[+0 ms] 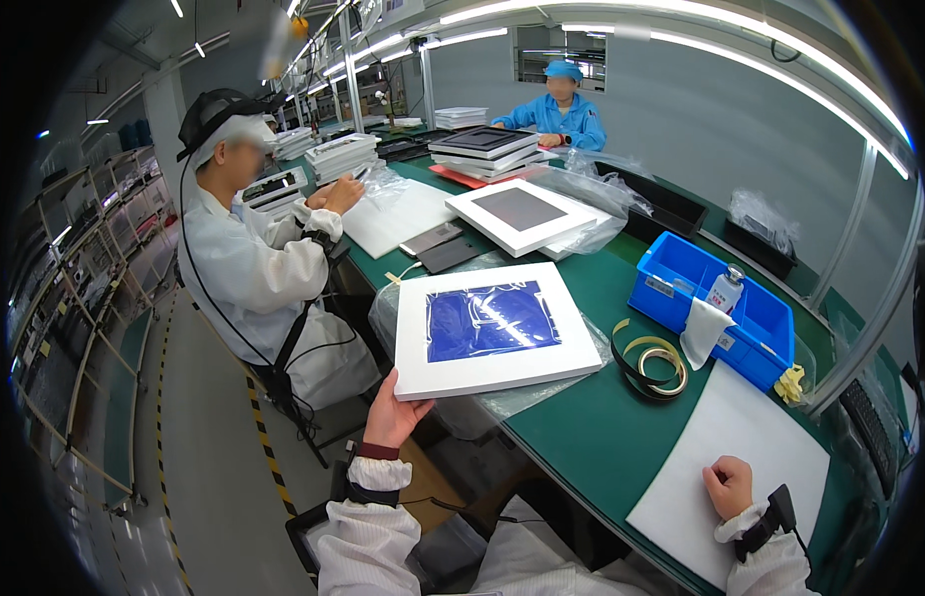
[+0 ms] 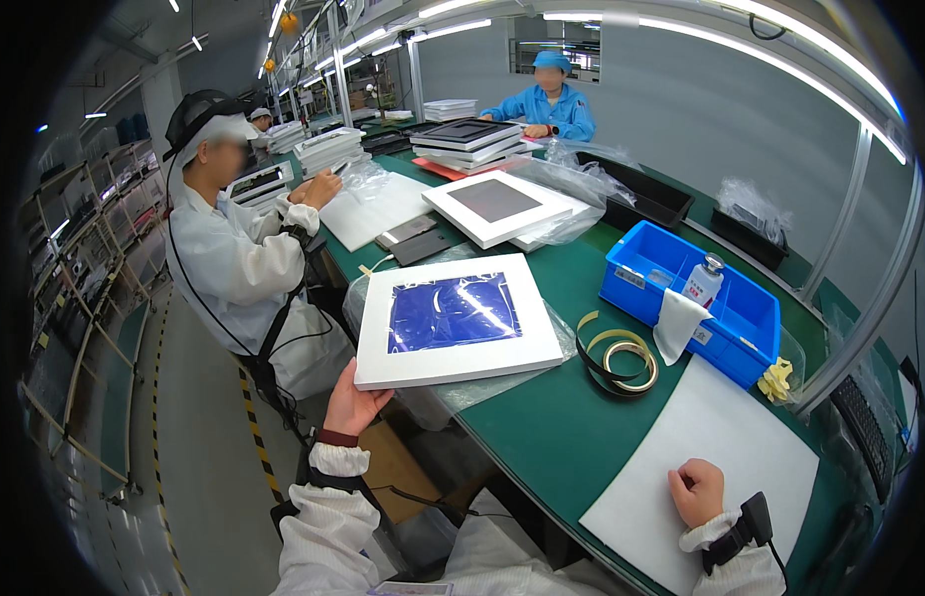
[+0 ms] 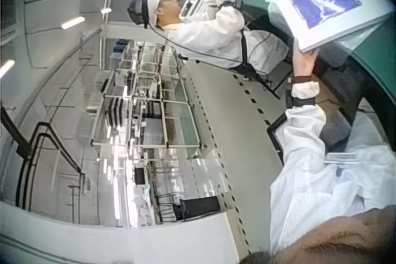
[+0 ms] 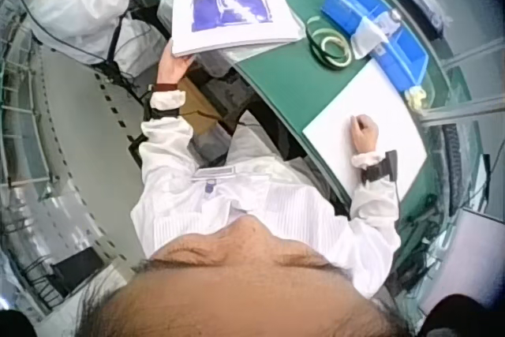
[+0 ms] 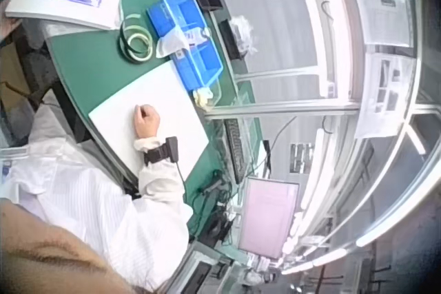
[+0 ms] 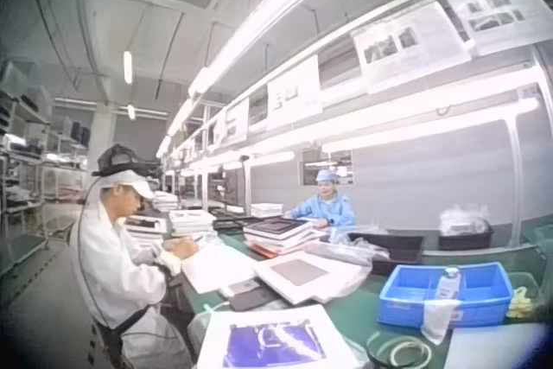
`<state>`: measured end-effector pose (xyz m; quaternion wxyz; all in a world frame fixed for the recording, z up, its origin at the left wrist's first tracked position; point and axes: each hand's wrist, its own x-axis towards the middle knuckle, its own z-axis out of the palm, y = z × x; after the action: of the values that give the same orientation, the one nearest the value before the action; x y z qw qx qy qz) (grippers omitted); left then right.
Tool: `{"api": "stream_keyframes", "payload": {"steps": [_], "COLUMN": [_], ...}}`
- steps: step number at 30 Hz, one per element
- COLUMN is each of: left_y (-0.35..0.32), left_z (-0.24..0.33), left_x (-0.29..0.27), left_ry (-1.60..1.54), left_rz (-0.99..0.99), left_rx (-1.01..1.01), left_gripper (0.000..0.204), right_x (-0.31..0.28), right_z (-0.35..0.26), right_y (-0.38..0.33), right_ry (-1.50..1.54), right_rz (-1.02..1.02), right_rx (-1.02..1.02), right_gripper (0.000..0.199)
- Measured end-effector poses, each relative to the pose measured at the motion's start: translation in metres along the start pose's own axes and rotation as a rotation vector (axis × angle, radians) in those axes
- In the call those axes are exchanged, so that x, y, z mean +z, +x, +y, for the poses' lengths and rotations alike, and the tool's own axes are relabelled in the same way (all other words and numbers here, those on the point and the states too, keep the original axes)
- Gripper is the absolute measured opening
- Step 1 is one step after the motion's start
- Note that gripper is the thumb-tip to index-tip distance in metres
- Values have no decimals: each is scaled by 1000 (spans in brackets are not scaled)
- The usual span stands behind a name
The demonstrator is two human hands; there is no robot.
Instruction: Assembling the internal components of an electronic tablet or screen, connecting ribbon cables to a circuit board.
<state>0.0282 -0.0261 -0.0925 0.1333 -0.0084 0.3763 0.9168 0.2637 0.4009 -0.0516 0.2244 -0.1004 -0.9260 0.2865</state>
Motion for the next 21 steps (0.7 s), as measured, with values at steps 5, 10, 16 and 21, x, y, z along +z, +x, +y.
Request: {"api": "stream_keyframes", "payload": {"steps": [5,10,16,21], "left_y": [20,29,39,26], "left_z": [11,16,8,6], "left_x": [-2,-5,-14,-17], "left_ry": [-49,-54,-57,-58], "left_rz": [39,41,-88,-100], "left_rx": [-116,-158,-127,-76], "left_gripper": [37,37,39,37], "right_x": [0,0,-20,-51], "right_z": [0,-4,-17,-93], "right_y": [1,2,10,30], "right_ry": [-2,21,35,-126], "right_rz": [-9,-14,-199,-280], "right_rx": [-32,-5,160,-162], "right_gripper": [19,19,17,17]}}
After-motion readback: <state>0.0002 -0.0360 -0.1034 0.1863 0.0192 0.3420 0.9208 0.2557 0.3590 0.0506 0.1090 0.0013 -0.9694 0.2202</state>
